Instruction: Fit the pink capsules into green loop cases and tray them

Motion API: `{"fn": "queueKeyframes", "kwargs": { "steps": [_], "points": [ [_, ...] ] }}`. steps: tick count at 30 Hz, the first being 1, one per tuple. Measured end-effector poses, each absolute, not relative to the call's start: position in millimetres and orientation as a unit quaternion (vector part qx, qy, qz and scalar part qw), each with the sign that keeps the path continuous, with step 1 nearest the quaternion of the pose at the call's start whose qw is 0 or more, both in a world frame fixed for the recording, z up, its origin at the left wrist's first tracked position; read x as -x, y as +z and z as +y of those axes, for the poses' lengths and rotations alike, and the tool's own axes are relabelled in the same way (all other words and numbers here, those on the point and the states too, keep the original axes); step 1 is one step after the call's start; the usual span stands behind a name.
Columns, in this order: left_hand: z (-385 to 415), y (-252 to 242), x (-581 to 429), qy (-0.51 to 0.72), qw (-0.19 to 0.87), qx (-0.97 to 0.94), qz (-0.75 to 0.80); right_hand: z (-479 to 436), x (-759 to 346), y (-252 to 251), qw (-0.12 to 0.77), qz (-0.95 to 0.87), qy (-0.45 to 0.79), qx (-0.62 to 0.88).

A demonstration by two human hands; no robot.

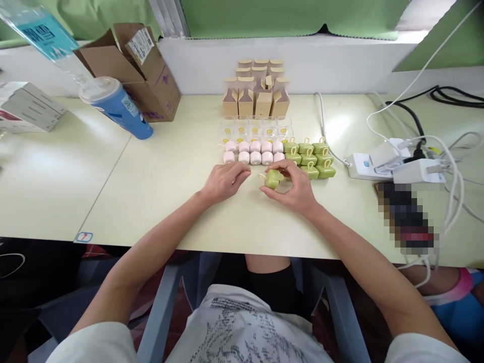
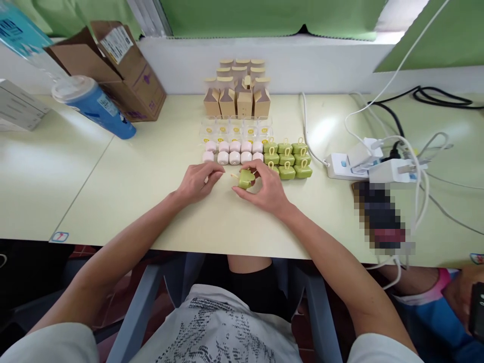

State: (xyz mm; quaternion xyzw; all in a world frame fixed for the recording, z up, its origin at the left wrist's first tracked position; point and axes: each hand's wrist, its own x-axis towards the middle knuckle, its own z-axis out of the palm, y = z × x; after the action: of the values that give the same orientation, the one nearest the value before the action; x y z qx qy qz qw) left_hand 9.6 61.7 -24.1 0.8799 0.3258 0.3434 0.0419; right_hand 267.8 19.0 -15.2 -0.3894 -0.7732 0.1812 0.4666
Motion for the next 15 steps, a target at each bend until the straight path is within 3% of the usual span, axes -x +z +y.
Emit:
{"fn": "queueKeyframes", "kwargs": {
  "steps": [5,15],
  "points": [
    [65.8,-29.0,-10.4,0.371,0.018,-0.869,0.327,20.6,-276.6,-3.6,0.436,-0.817,0.180,0.332],
    [63.3,-31.7,-16.4,0.307,0.042,-0.890,0.335,18.7,-275.6,-13.3,0.383,-0.861,0.148,0.300]
  ]
}}
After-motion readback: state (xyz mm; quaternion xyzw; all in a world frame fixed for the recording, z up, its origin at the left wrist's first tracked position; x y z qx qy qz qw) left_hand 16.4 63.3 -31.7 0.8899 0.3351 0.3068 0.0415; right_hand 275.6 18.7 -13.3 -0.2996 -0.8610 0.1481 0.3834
